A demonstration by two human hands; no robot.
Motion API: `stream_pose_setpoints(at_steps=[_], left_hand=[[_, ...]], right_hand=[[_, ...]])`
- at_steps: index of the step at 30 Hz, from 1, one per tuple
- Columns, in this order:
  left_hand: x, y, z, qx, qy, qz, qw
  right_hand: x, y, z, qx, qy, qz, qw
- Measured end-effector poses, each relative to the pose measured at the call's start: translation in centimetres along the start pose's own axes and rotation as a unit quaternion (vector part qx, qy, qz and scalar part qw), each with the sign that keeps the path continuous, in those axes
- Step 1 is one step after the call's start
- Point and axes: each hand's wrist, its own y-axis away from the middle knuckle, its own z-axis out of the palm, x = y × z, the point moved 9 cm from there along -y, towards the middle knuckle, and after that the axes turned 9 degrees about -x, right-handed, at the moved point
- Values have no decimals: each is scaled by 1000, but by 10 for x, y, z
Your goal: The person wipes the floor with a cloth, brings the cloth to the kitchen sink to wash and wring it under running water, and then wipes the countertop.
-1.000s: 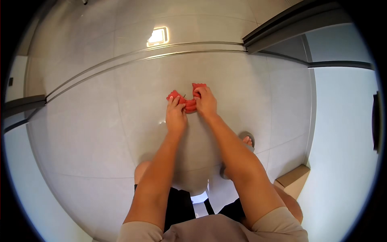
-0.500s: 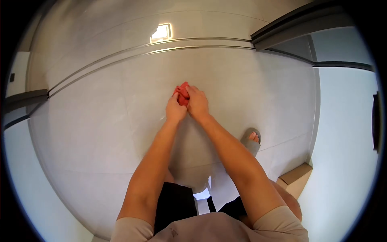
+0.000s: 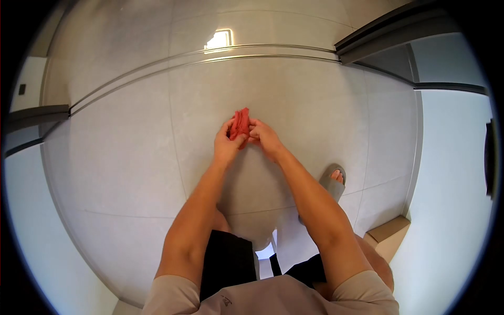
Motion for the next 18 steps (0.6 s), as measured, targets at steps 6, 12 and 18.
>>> stream_pose_setpoints(at_steps=[6,12,18], left_hand=[[21,-28,-29,-80,-71,-10,994],[83,-65,-24,-152,-195,86,965],[108,-77,-7,-117,-449,286,838]], right_hand=[[-70,8,-5,40,446,-124,886],[-134,7,43,37,584,-341,736],[-120,-30,19,78,680,-222,694]])
